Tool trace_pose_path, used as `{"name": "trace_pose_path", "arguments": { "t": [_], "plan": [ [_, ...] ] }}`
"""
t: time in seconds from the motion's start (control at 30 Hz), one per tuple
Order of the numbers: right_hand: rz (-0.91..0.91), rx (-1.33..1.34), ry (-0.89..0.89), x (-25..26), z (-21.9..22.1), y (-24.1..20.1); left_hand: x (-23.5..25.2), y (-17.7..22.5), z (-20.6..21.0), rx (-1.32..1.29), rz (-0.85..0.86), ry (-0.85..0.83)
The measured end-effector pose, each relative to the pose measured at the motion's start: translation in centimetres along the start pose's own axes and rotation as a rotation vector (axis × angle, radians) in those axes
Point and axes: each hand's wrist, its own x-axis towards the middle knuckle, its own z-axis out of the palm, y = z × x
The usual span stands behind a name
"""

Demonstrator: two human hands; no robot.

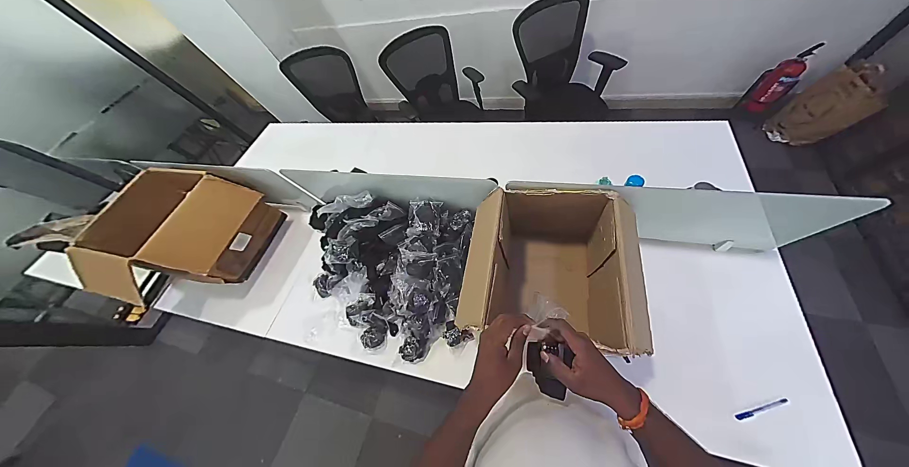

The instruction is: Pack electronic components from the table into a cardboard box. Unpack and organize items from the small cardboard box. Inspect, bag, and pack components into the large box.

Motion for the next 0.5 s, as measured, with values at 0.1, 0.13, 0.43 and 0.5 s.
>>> {"name": "trace_pose_path", "arguments": {
  "t": [0.1, 0.13, 0.43, 0.5],
  "plan": [
    [0.033, 0.087, 0.041, -0.4, -0.6, 0.1, 0.2, 0.0, -0.6, -0.022, -0.075, 0.074],
    [0.022, 0.104, 0.073, -0.6, -0.9, 0.2, 0.3, 0.1, -1.0, -0.032, -0.09, 0.081],
    [-0.008, 0.162, 0.054, -0.4, -3.8, -2.1, 0.7, 0.3, -2.5, 0.399, 0.03, -0.065],
    [-0.035, 0.182, 0.079, 0.0, -3.6, -2.2, 0.8, 0.5, -2.3, 0.445, 0.052, -0.068]
  ]
}}
